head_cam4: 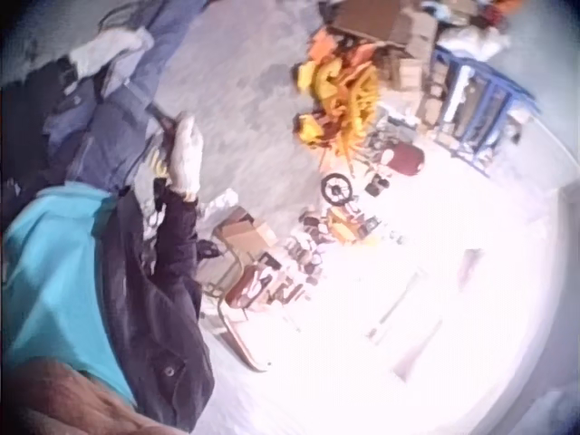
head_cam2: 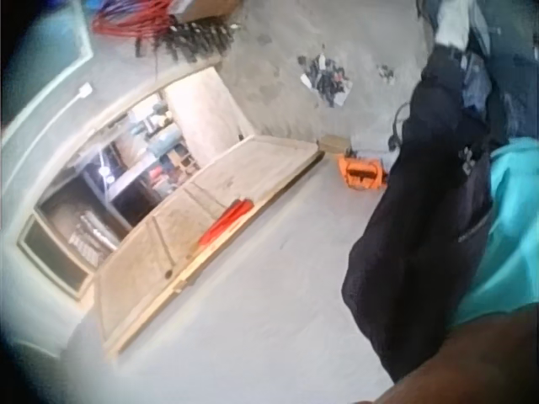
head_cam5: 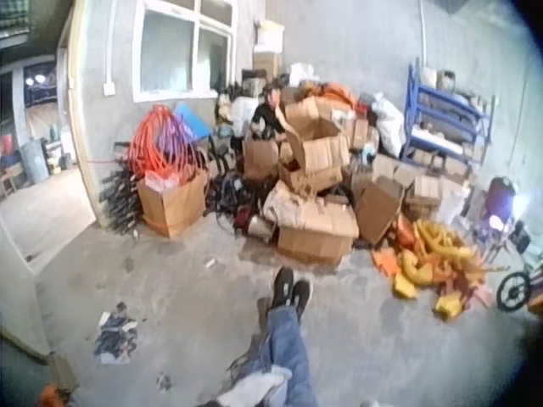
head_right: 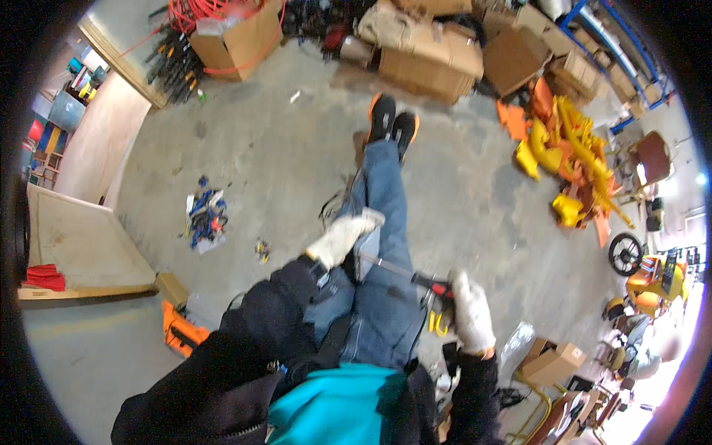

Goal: Unscrewing and inspecting an electronic control box using a screwdriver.

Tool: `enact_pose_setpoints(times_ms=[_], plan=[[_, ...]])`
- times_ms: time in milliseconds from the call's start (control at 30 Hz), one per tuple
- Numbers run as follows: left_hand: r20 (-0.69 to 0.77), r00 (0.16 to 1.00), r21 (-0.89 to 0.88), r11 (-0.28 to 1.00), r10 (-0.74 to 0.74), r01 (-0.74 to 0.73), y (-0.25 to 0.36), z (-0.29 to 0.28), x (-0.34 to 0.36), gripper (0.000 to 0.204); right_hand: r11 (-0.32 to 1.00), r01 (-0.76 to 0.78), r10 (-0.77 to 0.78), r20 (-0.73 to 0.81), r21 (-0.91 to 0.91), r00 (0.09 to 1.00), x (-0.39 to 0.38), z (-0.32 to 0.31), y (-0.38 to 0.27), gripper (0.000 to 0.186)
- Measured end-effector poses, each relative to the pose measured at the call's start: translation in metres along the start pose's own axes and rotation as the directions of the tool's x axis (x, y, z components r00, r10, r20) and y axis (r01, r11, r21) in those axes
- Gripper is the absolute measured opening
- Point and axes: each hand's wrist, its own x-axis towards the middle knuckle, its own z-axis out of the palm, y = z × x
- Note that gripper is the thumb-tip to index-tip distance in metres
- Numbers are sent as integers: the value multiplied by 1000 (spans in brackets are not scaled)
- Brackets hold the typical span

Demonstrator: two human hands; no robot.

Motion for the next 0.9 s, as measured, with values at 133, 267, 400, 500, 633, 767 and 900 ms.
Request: enact_pose_setpoints(times_ms=[133,267,400,500,633,767,900], plan=[[79,997,219,976,0,-17,3,-1,-8,54,996,-88,88,24,3,996,6,-10,6,64],[-29,992,-36,992,-121,120,19,6,-20,32,991,-129,120,171,43,978,9,-15,-2,65],[-122,980,-100,984,-160,148,5,-11,-18,24,963,-248,207,303,102,930,11,-19,-7,61],[-149,971,-208,966,-188,155,6,-3,-12,20,975,-215,173,401,61,900,4,-32,-20,58],[-115,969,-210,959,-218,191,24,10,-15,17,976,-186,129,387,112,913,5,-35,-15,49],[-112,966,-248,948,-231,198,23,8,-10,18,960,-183,95,367,213,925,15,-26,4,44],[-41,970,-284,933,-240,219,10,-19,-9,19,960,-210,113,433,183,894,15,-16,-2,42]])
